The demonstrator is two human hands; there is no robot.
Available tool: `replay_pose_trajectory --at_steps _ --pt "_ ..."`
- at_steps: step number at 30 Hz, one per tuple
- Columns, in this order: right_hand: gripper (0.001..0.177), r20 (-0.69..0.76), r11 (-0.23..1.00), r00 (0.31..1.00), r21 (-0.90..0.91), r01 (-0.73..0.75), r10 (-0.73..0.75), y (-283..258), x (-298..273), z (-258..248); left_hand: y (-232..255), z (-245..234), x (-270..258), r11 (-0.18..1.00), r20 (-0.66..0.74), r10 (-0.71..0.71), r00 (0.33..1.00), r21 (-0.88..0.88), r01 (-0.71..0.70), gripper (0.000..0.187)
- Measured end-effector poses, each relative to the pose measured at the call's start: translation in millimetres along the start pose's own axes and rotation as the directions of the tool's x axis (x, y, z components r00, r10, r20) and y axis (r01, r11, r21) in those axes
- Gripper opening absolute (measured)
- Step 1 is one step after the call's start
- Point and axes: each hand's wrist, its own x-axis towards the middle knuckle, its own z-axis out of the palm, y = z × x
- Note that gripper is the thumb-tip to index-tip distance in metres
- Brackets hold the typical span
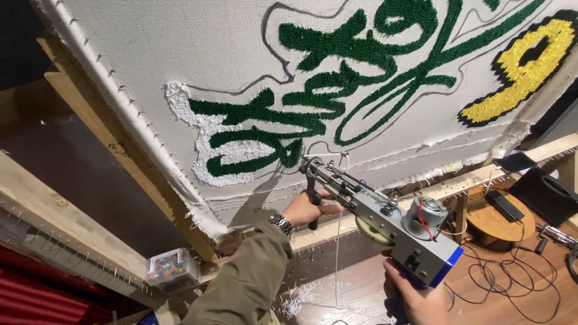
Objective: Using a tufting gun to apply yarn to a canvas following a pattern to create a rug
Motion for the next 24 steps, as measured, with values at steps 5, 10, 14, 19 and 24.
replay_pose_trajectory --at_steps 5,10,14,19,24 --pt "0.026 0.048 0.988 0.987 0.017 -0.151 0.15 6 11 -12 -33 1 10 0.906 -0.014 0.296 0.955 -0.313 -0.285 0.037" --pt "0.02 0.296 0.977 0.936 -0.147 -0.153 0.191 31 53 -49 -99 24 50 0.467 -0.002 0.125 0.992 -0.882 -0.061 0.034" --pt "0.025 0.433 0.901 0.855 -0.425 -0.086 0.286 21 74 -38 -142 38 28 0.511 -0.066 -0.027 0.997 -0.859 -0.043 0.022" --pt "0.036 0.596 0.856 0.77 -0.5 0.133 0.228 37 86 -13 -215 50 -15 0.581 -0.158 -0.207 0.966 -0.814 -0.009 0.007" --pt "0.058 0.993 0.991 -0.08 -0.072 0.116 0.081 38 100 22 -278 51 -41 0.661 -0.296 -0.406 0.865 -0.749 0.054 0.019"
